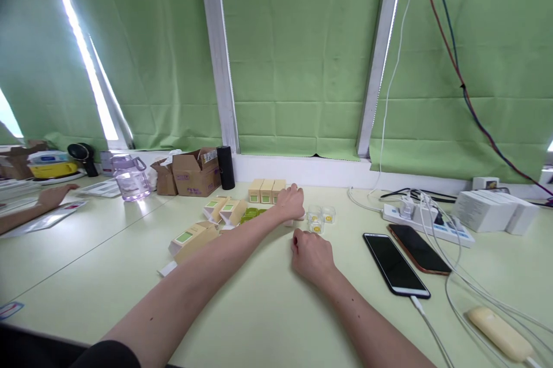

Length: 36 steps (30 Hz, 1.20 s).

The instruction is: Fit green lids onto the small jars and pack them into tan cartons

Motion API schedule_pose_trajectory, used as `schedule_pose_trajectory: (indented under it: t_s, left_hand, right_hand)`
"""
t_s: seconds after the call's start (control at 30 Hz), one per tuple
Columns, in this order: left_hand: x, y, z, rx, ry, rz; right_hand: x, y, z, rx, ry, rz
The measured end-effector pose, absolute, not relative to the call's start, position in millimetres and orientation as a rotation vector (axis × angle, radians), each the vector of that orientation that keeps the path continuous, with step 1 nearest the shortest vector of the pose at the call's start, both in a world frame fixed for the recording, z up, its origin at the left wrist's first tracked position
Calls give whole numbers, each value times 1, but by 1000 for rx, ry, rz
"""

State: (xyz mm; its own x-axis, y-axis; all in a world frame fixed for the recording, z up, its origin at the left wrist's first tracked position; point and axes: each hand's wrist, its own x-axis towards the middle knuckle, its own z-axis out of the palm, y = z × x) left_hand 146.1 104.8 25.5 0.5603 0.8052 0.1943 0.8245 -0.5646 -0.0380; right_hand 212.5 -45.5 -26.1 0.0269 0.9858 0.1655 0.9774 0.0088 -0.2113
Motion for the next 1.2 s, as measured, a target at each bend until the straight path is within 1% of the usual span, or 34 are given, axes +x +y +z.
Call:
schedule_pose_trajectory:
  t_s: [0.2,0.6,1.2]
  left_hand:
    - [149,98,19,-2724,-1527,-224]
    - [160,123,8,-2730,-1701,-270]
    - [176,144,10,-2747,-1851,-268]
  right_hand:
    - [213,-44,-27,-2042,-2023,59]
    - [213,-45,-27,-2025,-2036,38]
    - [213,-45,-30,-1992,-2045,6]
